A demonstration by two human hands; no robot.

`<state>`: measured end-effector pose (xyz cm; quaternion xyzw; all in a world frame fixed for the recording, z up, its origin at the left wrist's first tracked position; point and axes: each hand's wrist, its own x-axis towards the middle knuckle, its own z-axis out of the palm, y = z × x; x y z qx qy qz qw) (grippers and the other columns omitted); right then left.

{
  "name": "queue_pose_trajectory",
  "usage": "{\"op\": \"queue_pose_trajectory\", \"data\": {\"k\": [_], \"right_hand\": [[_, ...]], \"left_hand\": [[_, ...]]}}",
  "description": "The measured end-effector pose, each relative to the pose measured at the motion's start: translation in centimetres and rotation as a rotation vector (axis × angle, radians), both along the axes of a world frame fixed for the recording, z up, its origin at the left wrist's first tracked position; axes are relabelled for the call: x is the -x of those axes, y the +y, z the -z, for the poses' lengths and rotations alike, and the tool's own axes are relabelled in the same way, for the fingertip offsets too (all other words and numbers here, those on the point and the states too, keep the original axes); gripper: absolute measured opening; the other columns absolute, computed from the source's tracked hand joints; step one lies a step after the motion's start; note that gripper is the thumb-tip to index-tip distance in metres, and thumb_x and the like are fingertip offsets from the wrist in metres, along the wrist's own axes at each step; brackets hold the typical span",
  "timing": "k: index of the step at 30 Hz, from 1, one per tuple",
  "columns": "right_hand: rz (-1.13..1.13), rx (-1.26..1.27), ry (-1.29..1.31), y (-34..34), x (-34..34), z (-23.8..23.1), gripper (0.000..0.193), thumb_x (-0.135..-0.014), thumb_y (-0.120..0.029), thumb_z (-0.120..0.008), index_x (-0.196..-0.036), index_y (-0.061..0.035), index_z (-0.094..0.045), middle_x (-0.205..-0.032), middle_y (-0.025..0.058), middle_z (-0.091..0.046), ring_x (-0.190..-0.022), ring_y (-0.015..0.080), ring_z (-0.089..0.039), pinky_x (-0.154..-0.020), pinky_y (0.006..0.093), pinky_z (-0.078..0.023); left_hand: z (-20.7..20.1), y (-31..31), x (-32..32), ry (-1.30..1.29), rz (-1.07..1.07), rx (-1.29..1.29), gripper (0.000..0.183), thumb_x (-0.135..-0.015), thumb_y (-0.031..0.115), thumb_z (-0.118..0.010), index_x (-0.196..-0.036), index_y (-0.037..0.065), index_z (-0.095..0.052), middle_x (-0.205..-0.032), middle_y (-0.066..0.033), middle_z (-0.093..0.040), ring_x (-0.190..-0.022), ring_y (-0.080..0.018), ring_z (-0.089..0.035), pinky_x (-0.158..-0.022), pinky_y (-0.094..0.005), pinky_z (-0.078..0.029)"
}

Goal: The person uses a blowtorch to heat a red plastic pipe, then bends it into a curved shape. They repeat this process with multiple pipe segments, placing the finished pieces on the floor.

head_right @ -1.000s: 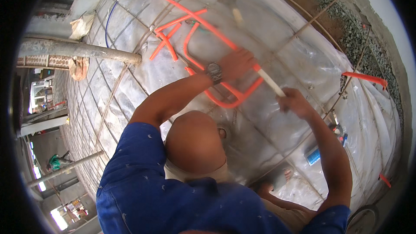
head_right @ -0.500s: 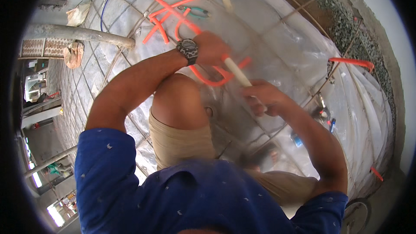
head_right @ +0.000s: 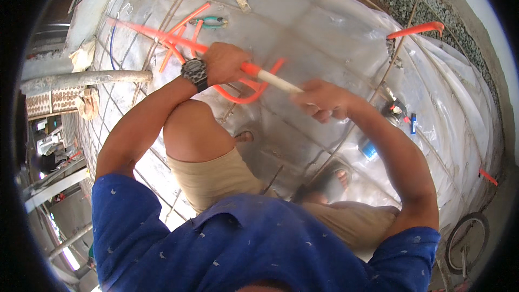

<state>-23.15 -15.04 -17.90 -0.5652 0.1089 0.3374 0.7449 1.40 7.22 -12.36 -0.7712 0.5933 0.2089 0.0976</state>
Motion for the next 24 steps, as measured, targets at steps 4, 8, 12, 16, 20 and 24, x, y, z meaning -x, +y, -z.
{"op": "queue_pose_trajectory", "data": {"k": [4,8,12,16,20,24], "right_hand": [[0.062,-0.709,0.408,2.7,1.3,-0.4,0.045,-0.110,-0.053,-0.065,-0.108,-0.0081,-0.068,-0.065,-0.0006,-0.051,-0.042,0.0090,-0.040,-0.039,0.0285,-0.030],[0.025,-0.669,0.426,4.5,0.7,-0.6,0.045,-0.110,-0.054,-0.065,-0.109,-0.0083,-0.067,-0.067,0.0007,-0.052,-0.046,0.0112,-0.046,-0.041,0.0317,-0.037],[-0.041,0.393,-0.313,5.4,0.7,-0.5,0.044,-0.113,-0.047,-0.062,-0.108,-0.0035,-0.063,-0.068,0.0041,-0.058,-0.052,0.0197,-0.058,-0.048,0.0378,-0.047],[-0.057,1.019,-0.359,5.3,1.1,0.3,0.045,-0.110,-0.048,-0.064,-0.110,-0.0031,-0.066,-0.086,0.0211,-0.070,-0.075,0.0374,-0.068,-0.067,0.0502,-0.054],[-0.045,0.965,-0.519,1.7,1.0,0.5,0.046,-0.109,-0.050,-0.066,-0.110,-0.0042,-0.068,-0.083,0.0221,-0.072,-0.071,0.0386,-0.071,-0.064,0.0522,-0.054],[0.005,-0.079,0.292,-1.5,1.0,-0.4,0.046,-0.110,-0.053,-0.065,-0.112,-0.0074,-0.066,-0.067,0.0040,-0.058,-0.045,0.0180,-0.052,-0.042,0.0382,-0.040]], "left_hand": [[-1.5,1.2,0.1,-0.236,0.236,0.360,0.016,-0.090,0.033,-0.080,-0.105,0.027,-0.080,-0.107,-0.0033,-0.076,-0.105,-0.0257,-0.072,-0.094,-0.0449,-0.051],[-1.4,1.8,-0.2,-0.079,0.214,0.082,0.017,-0.089,0.036,-0.080,-0.105,0.029,-0.082,-0.096,-0.0047,-0.077,-0.094,-0.0284,-0.075,-0.083,-0.0469,-0.054],[-0.4,1.3,-0.3,-0.043,0.144,-0.024,0.022,-0.090,0.044,-0.079,-0.100,0.025,-0.083,-0.084,-0.0091,-0.077,-0.080,-0.0356,-0.075,-0.069,-0.0507,-0.056],[0.5,-1.4,0.1,-0.052,0.140,-0.176,0.034,-0.091,0.053,-0.078,-0.096,0.020,-0.083,-0.083,-0.0125,-0.077,-0.078,-0.0408,-0.075,-0.066,-0.0537,-0.057],[0.9,-2.6,1.0,0.068,-0.051,-0.233,0.040,-0.092,0.053,-0.078,-0.099,0.015,-0.081,-0.085,-0.0146,-0.077,-0.084,-0.0414,-0.075,-0.074,-0.0541,-0.059],[1.1,-0.6,1.2,0.084,0.016,0.094,0.033,-0.094,0.047,-0.077,-0.105,0.015,-0.081,-0.088,-0.0141,-0.077,-0.089,-0.0402,-0.075,-0.079,-0.0547,-0.057]]}}
